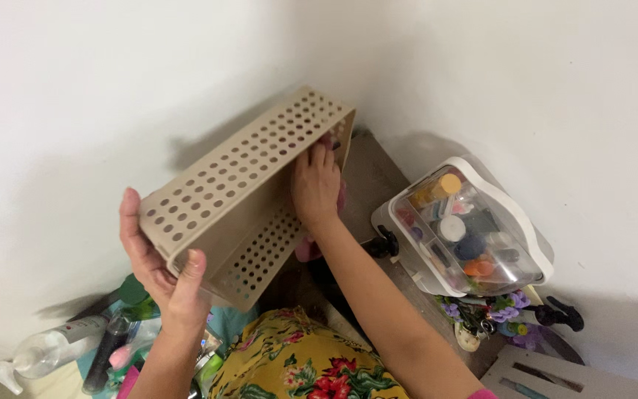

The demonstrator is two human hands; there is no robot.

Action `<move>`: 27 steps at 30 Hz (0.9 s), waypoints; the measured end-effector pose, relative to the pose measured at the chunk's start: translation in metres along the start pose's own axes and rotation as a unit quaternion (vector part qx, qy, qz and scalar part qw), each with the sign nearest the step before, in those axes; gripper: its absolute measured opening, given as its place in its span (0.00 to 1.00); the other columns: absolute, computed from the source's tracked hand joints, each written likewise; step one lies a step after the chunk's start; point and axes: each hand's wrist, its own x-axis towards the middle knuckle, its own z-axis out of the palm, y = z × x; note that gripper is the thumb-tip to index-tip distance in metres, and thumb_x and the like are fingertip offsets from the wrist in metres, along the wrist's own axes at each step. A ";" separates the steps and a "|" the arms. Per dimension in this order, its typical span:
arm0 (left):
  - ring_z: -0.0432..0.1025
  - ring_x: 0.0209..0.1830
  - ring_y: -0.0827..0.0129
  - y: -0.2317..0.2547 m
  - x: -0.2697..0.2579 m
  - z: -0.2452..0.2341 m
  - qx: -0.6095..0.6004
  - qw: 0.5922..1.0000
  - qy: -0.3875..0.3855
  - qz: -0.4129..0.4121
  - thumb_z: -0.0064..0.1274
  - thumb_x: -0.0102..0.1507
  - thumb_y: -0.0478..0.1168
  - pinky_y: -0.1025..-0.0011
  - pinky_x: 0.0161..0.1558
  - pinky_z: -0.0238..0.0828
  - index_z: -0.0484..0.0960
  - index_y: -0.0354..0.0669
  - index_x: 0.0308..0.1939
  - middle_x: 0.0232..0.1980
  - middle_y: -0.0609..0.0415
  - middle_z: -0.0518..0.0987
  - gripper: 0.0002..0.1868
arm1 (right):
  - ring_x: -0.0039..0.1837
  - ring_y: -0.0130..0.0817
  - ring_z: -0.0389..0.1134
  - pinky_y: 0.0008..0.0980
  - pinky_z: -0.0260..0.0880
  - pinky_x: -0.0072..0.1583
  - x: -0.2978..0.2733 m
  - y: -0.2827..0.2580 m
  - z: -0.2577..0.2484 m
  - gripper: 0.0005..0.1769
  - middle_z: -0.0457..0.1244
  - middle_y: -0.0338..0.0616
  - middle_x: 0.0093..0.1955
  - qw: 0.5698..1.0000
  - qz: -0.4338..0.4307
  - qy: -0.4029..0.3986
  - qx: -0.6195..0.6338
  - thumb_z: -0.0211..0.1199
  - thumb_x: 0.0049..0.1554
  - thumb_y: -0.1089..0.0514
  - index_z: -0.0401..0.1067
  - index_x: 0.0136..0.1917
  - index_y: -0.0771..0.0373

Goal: The person cleans a beige plastic basket with a pink cloth, then removes various cosmetic items from a clear plastic organizer and places them on a nearby surface. The person continues to wipe the organizer and surrounding area with the cloth.

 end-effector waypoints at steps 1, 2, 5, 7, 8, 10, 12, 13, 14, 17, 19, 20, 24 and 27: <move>0.61 0.71 0.65 -0.001 0.000 -0.001 -0.008 1.000 0.000 0.009 0.65 0.65 0.52 0.66 0.77 0.56 0.48 0.40 0.84 0.71 0.50 0.65 0.54 | 0.61 0.55 0.65 0.49 0.71 0.55 -0.008 0.000 0.004 0.23 0.61 0.59 0.59 1.000 0.011 -0.026 0.001 0.61 0.56 0.64 0.70 0.64 0.71; 0.61 0.72 0.65 -0.002 0.001 -0.003 -0.017 1.000 -0.001 0.018 0.66 0.66 0.53 0.66 0.77 0.56 0.48 0.40 0.85 0.71 0.51 0.65 0.54 | 0.61 0.55 0.65 0.50 0.71 0.54 -0.016 -0.003 0.007 0.21 0.61 0.58 0.60 0.998 0.021 -0.052 0.002 0.61 0.56 0.64 0.71 0.63 0.70; 0.60 0.73 0.65 -0.009 0.001 0.000 -0.029 0.999 -0.004 0.019 0.67 0.65 0.55 0.65 0.78 0.57 0.48 0.40 0.84 0.74 0.51 0.64 0.55 | 0.62 0.55 0.65 0.46 0.73 0.52 -0.024 -0.006 0.004 0.17 0.62 0.57 0.60 0.996 0.017 -0.085 0.029 0.61 0.54 0.62 0.75 0.56 0.68; 0.60 0.74 0.65 -0.015 0.000 0.001 -0.023 0.999 -0.001 0.025 0.67 0.65 0.56 0.64 0.80 0.57 0.48 0.40 0.84 0.75 0.50 0.63 0.55 | 0.61 0.54 0.66 0.46 0.73 0.52 -0.025 -0.015 -0.008 0.17 0.63 0.56 0.61 0.988 0.018 -0.140 0.070 0.62 0.52 0.58 0.76 0.53 0.67; 0.60 0.74 0.64 -0.019 -0.001 0.001 -0.017 0.999 0.002 0.034 0.67 0.65 0.56 0.63 0.81 0.57 0.49 0.40 0.84 0.75 0.49 0.63 0.55 | 0.58 0.53 0.67 0.48 0.73 0.51 -0.028 -0.024 -0.015 0.18 0.63 0.56 0.62 0.977 0.028 -0.189 0.096 0.63 0.52 0.56 0.76 0.54 0.66; 0.60 0.74 0.64 -0.032 -0.001 0.006 0.006 0.998 0.007 0.066 0.66 0.64 0.56 0.63 0.80 0.57 0.49 0.40 0.83 0.75 0.48 0.63 0.54 | 0.57 0.52 0.70 0.49 0.71 0.55 -0.033 -0.036 -0.028 0.21 0.66 0.57 0.60 0.932 0.018 -0.339 0.124 0.60 0.56 0.49 0.75 0.58 0.62; 0.60 0.74 0.64 -0.044 0.001 0.009 0.048 0.994 0.003 0.101 0.65 0.64 0.54 0.64 0.77 0.57 0.49 0.42 0.83 0.76 0.48 0.63 0.53 | 0.62 0.51 0.70 0.47 0.70 0.62 -0.042 -0.037 -0.036 0.23 0.68 0.59 0.61 0.866 -0.063 -0.426 0.254 0.59 0.58 0.48 0.75 0.61 0.62; 0.60 0.73 0.64 -0.047 0.002 0.008 0.069 0.991 0.000 0.115 0.64 0.64 0.53 0.65 0.76 0.56 0.48 0.42 0.82 0.76 0.47 0.63 0.52 | 0.65 0.50 0.69 0.45 0.69 0.65 -0.049 -0.031 -0.041 0.23 0.67 0.59 0.63 0.822 -0.124 -0.408 0.377 0.60 0.56 0.51 0.76 0.60 0.66; 0.60 0.72 0.63 -0.047 0.003 0.006 0.092 0.989 -0.009 0.119 0.64 0.65 0.52 0.65 0.76 0.56 0.47 0.42 0.83 0.75 0.47 0.63 0.52 | 0.68 0.48 0.67 0.43 0.68 0.68 -0.053 -0.023 -0.046 0.24 0.66 0.60 0.66 0.761 -0.182 -0.382 0.492 0.61 0.54 0.54 0.76 0.59 0.70; 0.62 0.73 0.56 -0.045 0.006 0.001 0.201 0.967 -0.025 0.156 0.65 0.60 0.48 0.60 0.75 0.59 0.46 0.41 0.82 0.74 0.43 0.63 0.55 | 0.68 0.44 0.67 0.41 0.66 0.70 -0.055 0.040 -0.099 0.24 0.66 0.54 0.66 0.636 -0.042 -0.391 0.664 0.63 0.52 0.54 0.76 0.59 0.68; 0.64 0.71 0.52 -0.045 0.010 -0.001 0.269 0.944 -0.033 0.190 0.66 0.57 0.46 0.57 0.73 0.62 0.48 0.41 0.82 0.73 0.41 0.65 0.56 | 0.70 0.45 0.65 0.43 0.65 0.72 -0.047 0.042 -0.131 0.20 0.66 0.52 0.66 0.668 -0.088 -0.277 0.685 0.63 0.53 0.57 0.78 0.57 0.67; 0.65 0.69 0.51 -0.047 0.012 -0.001 0.295 0.932 -0.038 0.209 0.67 0.56 0.45 0.56 0.70 0.63 0.50 0.41 0.81 0.71 0.40 0.66 0.56 | 0.70 0.46 0.65 0.44 0.64 0.72 -0.044 0.029 -0.141 0.19 0.66 0.51 0.66 0.730 -0.101 -0.240 0.632 0.64 0.53 0.58 0.78 0.57 0.65; 0.65 0.60 0.45 -0.049 0.004 0.004 0.367 0.882 -0.094 0.281 0.68 0.48 0.44 0.49 0.62 0.61 0.53 0.40 0.76 0.66 0.37 0.70 0.57 | 0.70 0.48 0.62 0.46 0.63 0.72 -0.046 -0.031 -0.165 0.17 0.64 0.45 0.64 0.916 -0.124 -0.068 0.374 0.66 0.52 0.62 0.79 0.55 0.58; 0.65 0.61 0.45 -0.041 0.000 0.005 0.345 0.894 -0.093 0.270 0.65 0.46 0.43 0.50 0.64 0.62 0.56 0.43 0.76 0.64 0.35 0.70 0.55 | 0.64 0.48 0.63 0.46 0.67 0.66 -0.039 -0.057 -0.156 0.21 0.61 0.49 0.61 0.934 -0.075 -0.057 0.344 0.67 0.51 0.59 0.76 0.59 0.61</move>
